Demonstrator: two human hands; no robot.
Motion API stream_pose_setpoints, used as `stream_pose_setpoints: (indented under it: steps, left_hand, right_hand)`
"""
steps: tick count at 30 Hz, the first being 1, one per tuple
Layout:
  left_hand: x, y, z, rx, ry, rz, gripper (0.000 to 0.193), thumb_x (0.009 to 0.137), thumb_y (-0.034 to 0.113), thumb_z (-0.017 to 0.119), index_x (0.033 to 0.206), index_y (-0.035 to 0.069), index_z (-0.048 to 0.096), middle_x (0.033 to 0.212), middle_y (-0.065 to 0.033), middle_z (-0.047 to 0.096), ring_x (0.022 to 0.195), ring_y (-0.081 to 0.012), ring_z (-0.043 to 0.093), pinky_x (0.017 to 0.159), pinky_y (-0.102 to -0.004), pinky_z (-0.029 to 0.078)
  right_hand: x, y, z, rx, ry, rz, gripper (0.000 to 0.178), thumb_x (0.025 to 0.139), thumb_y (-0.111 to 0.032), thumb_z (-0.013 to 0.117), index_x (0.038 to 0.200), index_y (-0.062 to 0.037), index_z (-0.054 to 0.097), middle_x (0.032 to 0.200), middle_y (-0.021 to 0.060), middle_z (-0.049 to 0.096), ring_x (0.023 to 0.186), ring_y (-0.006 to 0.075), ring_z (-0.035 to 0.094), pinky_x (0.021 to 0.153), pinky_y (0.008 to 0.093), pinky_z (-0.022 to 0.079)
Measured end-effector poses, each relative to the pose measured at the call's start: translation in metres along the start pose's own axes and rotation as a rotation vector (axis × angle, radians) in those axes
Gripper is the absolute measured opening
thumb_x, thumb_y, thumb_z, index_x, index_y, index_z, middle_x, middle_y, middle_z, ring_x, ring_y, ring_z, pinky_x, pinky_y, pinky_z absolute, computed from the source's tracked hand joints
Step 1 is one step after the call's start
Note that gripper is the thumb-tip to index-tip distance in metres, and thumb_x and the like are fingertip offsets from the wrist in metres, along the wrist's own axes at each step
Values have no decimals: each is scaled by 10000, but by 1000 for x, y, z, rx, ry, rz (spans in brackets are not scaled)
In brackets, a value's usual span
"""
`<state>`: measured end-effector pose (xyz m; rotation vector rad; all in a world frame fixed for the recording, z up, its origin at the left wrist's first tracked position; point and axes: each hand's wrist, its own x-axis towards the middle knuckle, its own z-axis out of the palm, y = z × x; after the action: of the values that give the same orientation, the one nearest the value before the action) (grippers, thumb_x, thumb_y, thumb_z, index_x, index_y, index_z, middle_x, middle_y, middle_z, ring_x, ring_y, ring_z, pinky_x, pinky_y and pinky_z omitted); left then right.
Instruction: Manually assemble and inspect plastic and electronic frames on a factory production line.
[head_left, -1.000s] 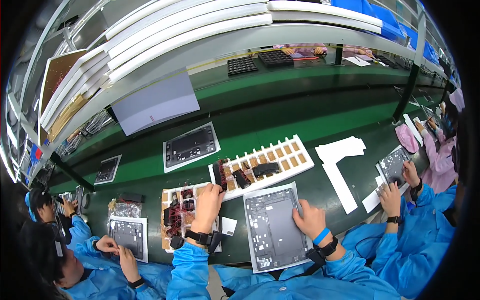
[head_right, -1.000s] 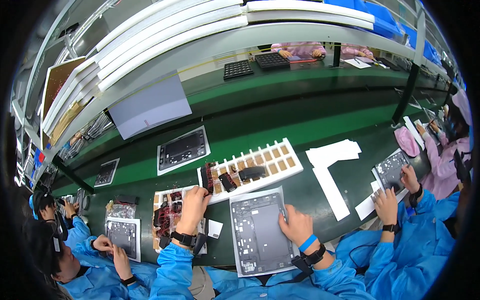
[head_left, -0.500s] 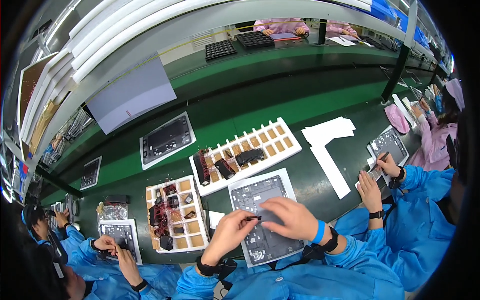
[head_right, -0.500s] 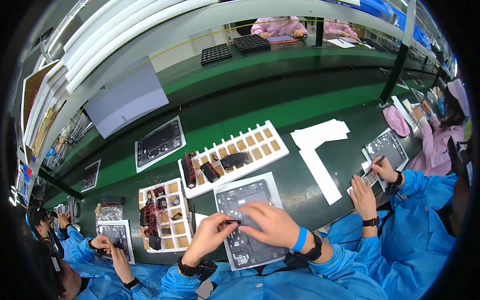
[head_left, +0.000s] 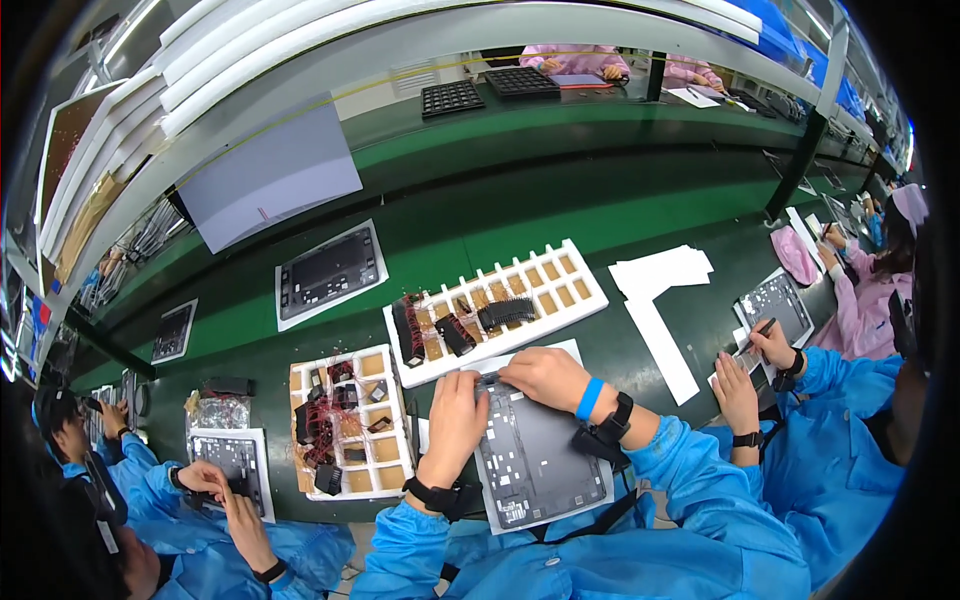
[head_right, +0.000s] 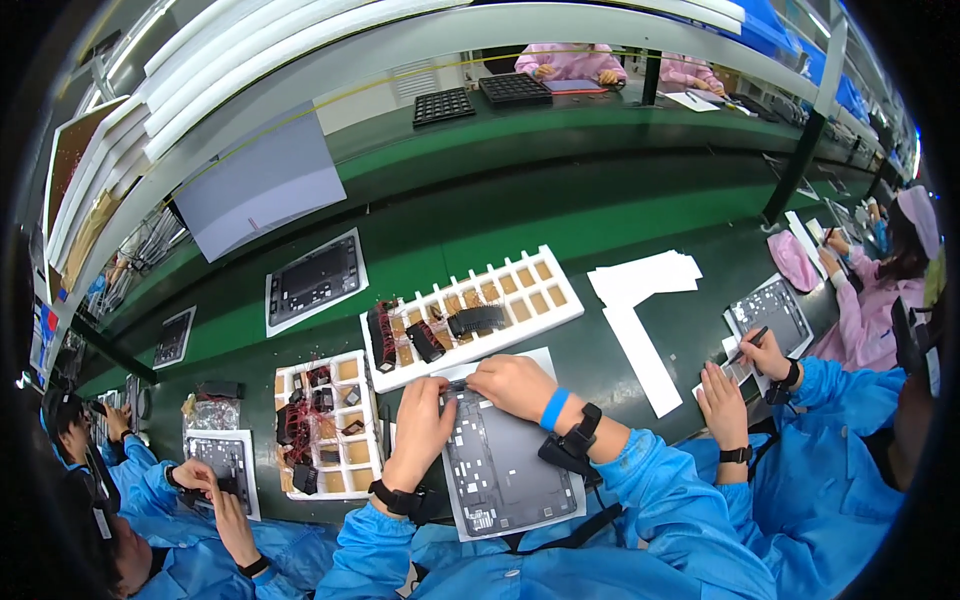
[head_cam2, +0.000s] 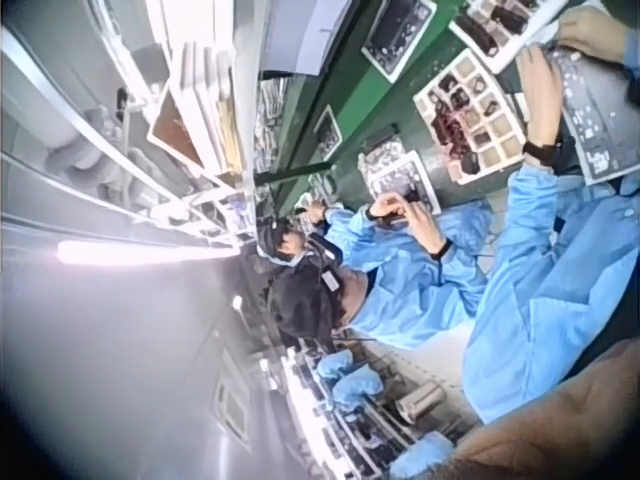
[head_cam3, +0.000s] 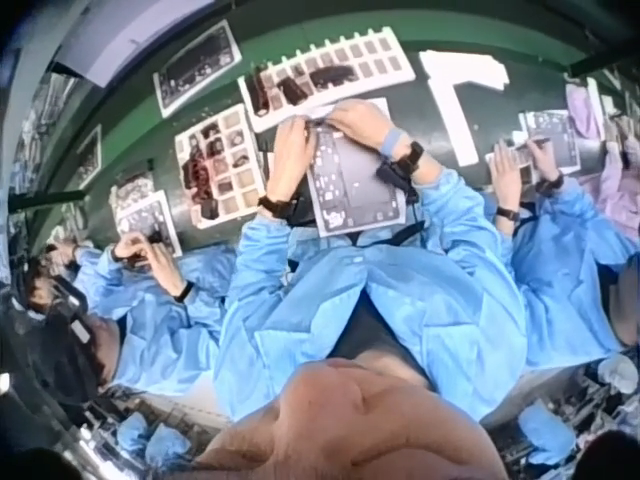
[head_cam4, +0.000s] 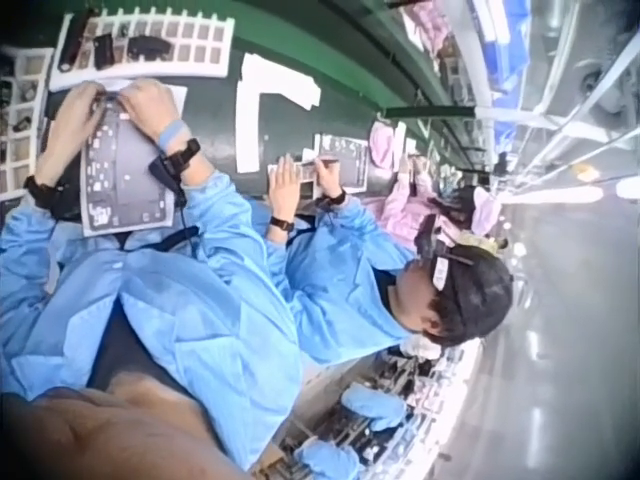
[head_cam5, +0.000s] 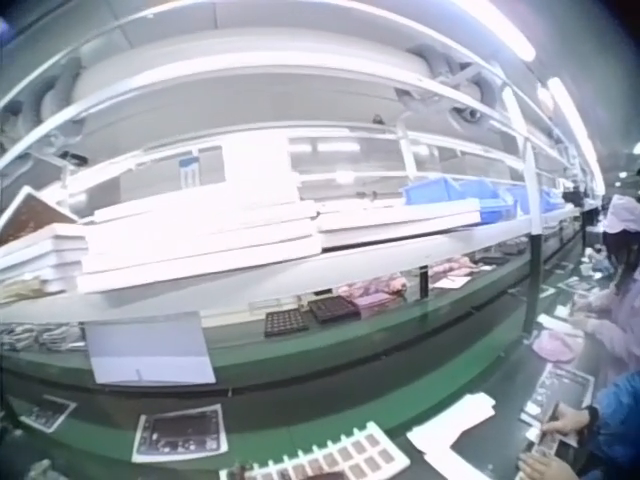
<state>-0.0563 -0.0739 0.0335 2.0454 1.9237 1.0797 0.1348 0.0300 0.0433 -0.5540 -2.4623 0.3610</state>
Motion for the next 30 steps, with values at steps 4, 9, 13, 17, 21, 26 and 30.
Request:
stream_pose_setpoints:
  steps: [4, 9, 13, 17, 21, 26, 30]
  left_hand:
    - [-5, 7, 2, 34, -27, 14, 268, 874, 17, 698, 1132, -13, 631, 1097, -190, 628, 1048, -393, 594, 924, -468, 504]
    - [-17, 14, 1, 72, -26, 61, 385, 884, 2, 678, 1262, -36, 618, 1203, -206, 615, 1123, -405, 576, 983, -462, 499]
    - [-25, 15, 4, 188, -82, 117, 514, 901, 83, 709, 1377, -61, 579, 1276, -216, 587, 1185, -403, 558, 1023, -466, 488]
    - [-27, 29, 7, 263, -113, 112, 612, 918, 226, 738, 1419, -72, 549, 1318, -225, 569, 1225, -402, 544, 1044, -477, 473]
    - [-30, 30, 9, 326, -144, 94, 717, 926, 357, 738, 1454, -74, 512, 1356, -224, 553, 1257, -401, 529, 1074, -482, 443]
    - [-33, 29, 14, 330, -150, 80, 750, 920, 373, 742, 1468, -76, 495, 1366, -225, 544, 1271, -404, 514, 1090, -490, 422]
    - [-32, 30, 14, 333, -119, 72, 749, 917, 356, 743, 1471, -80, 489, 1364, -236, 540, 1265, -416, 512, 1087, -498, 421]
  right_hand:
    - [-5, 10, 9, -179, -37, -116, 140, 835, -125, 693, 962, -74, 722, 872, 53, 700, 868, 242, 716, 749, 379, 595]
    - [-10, 13, 12, -242, -12, -182, 163, 811, -119, 670, 955, -55, 709, 873, 34, 684, 853, 211, 703, 697, 346, 593]
    - [-12, 10, 13, -284, -4, -192, 163, 807, -126, 660, 939, -41, 702, 869, 38, 674, 842, 199, 692, 666, 336, 593]
    - [-13, 11, 12, -288, 6, -165, 174, 803, -122, 661, 951, -40, 703, 870, 37, 671, 848, 195, 691, 674, 332, 596]
    - [-13, 13, 12, -265, 26, -185, 198, 794, -120, 662, 969, -37, 704, 890, 36, 672, 860, 192, 689, 678, 328, 598]
    - [-12, 12, 12, -273, 20, -213, 207, 791, -124, 663, 971, -31, 704, 894, 36, 669, 867, 187, 686, 685, 326, 598]
    - [-12, 17, 15, -269, 28, -240, 192, 794, -120, 661, 957, -25, 700, 877, 32, 661, 853, 184, 682, 673, 322, 593]
